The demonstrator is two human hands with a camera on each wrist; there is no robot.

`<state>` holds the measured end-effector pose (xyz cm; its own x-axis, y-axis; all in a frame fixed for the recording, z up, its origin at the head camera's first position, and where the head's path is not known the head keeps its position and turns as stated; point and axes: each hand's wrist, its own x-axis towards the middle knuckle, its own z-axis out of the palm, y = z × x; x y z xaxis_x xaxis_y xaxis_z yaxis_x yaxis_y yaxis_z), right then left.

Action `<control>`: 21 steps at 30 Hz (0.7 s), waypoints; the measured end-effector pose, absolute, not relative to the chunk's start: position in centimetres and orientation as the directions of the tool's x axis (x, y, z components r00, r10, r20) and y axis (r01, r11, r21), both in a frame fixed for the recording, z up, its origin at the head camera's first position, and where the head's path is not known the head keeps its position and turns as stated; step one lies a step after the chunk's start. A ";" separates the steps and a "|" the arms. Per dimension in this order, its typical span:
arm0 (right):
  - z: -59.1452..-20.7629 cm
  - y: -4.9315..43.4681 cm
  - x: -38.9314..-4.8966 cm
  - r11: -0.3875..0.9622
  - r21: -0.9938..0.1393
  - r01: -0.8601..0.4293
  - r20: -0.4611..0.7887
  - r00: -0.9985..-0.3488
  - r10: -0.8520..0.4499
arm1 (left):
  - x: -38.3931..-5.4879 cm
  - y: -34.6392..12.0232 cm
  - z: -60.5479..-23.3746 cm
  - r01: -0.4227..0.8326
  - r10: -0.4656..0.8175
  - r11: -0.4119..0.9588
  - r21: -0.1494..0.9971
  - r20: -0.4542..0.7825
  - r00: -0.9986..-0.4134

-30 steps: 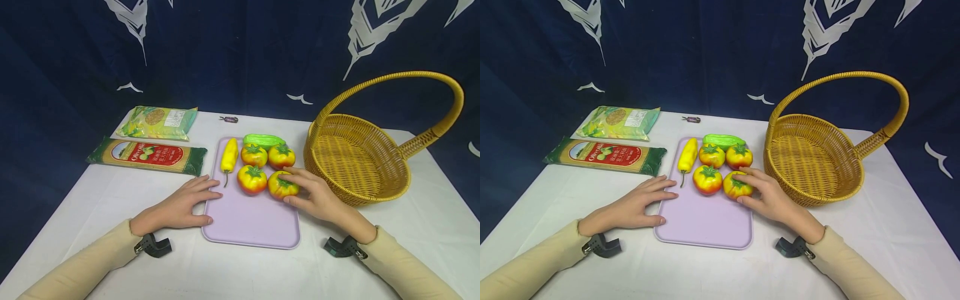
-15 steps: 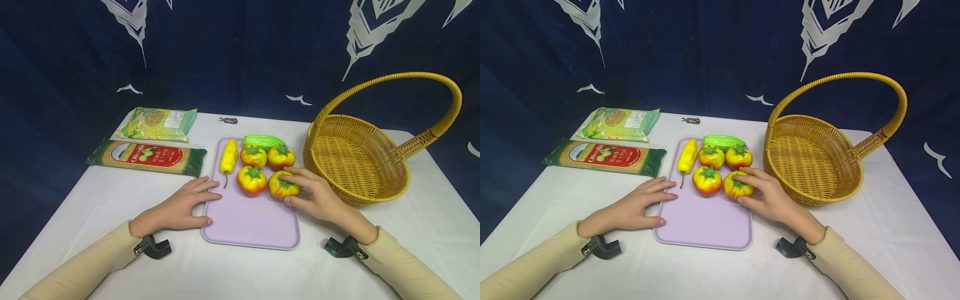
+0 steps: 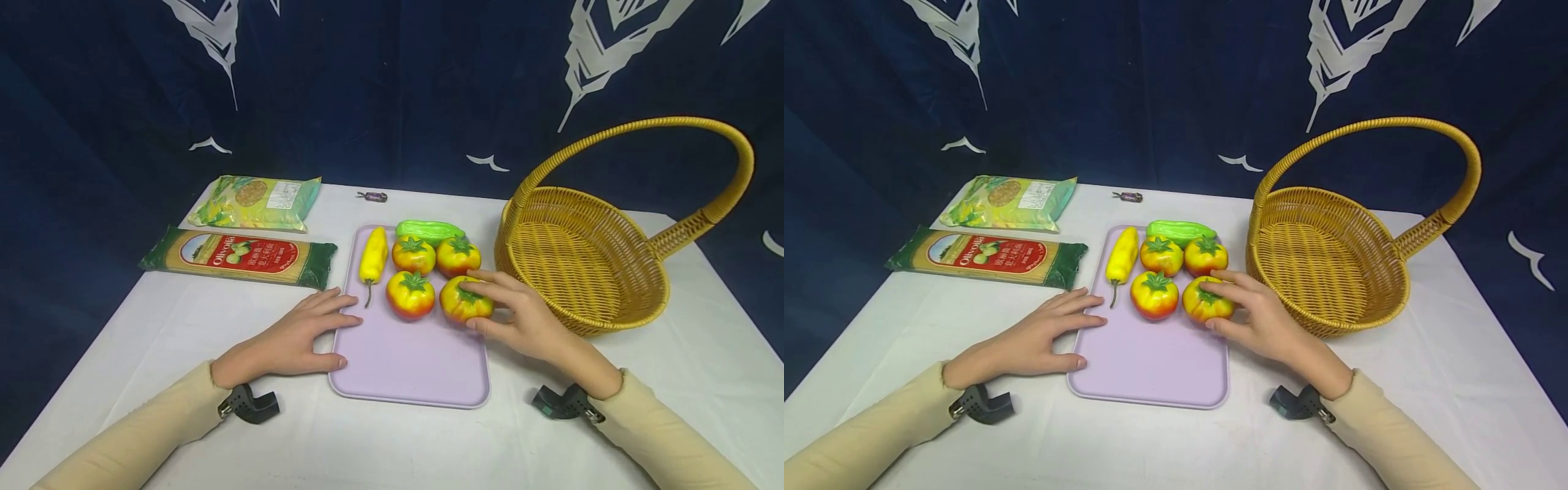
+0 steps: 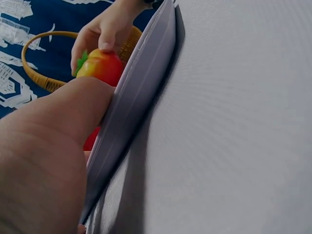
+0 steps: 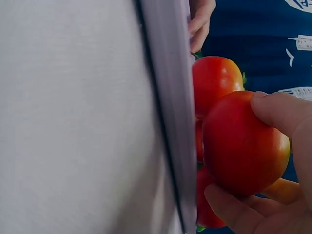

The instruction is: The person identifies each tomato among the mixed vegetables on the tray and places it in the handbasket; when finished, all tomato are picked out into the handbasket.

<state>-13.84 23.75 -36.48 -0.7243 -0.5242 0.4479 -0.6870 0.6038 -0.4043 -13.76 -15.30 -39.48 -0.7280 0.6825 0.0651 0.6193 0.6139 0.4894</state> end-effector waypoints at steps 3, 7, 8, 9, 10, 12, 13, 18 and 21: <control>-36.1 23.9 -13.8 0.590 -0.420 -0.690 0.460 -0.722 -0.517 | -13.8 -15.3 -39.5 0.620 0.682 0.614 0.489 0.067 -0.729; -35.3 24.1 -13.7 0.557 -0.416 -0.719 0.519 -0.690 -0.503 | -13.8 -15.3 -39.5 0.620 0.683 0.612 0.492 0.068 -0.728; -35.0 24.2 -13.7 0.550 -0.412 -0.726 0.535 -0.682 -0.498 | -13.8 -15.3 -39.5 0.620 0.684 0.610 0.494 0.068 -0.727; -34.8 24.3 -13.7 0.549 -0.407 -0.730 0.549 -0.676 -0.491 | -13.8 -15.3 -39.5 0.621 0.685 0.608 0.494 0.068 -0.726; -34.5 24.4 -13.7 0.549 -0.401 -0.733 0.561 -0.670 -0.485 | -13.8 -15.3 -39.5 0.621 0.685 0.607 0.496 0.069 -0.725; -33.9 24.7 -13.6 0.548 -0.401 -0.734 0.579 -0.667 -0.469 | -13.8 -15.3 -39.5 0.623 0.687 0.604 0.498 0.072 -0.723; -33.5 24.9 -13.6 0.550 -0.405 -0.730 0.586 -0.669 -0.457 | -13.8 -15.3 -39.5 0.623 0.687 0.603 0.499 0.073 -0.723; -32.1 25.8 -13.4 0.555 -0.444 -0.703 0.597 -0.694 -0.402 | -13.7 -15.3 -39.4 0.624 0.687 0.600 0.501 0.076 -0.722; -31.5 26.5 -13.4 0.564 -0.472 -0.677 0.595 -0.717 -0.363 | -13.7 -15.3 -39.4 0.626 0.689 0.598 0.501 0.078 -0.720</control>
<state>-13.40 26.48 -31.53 -0.7170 -0.3633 0.5949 -0.6774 0.5644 -0.4718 -13.74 -15.31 -39.42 -0.7202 0.6893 0.0782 0.6262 0.5975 0.5008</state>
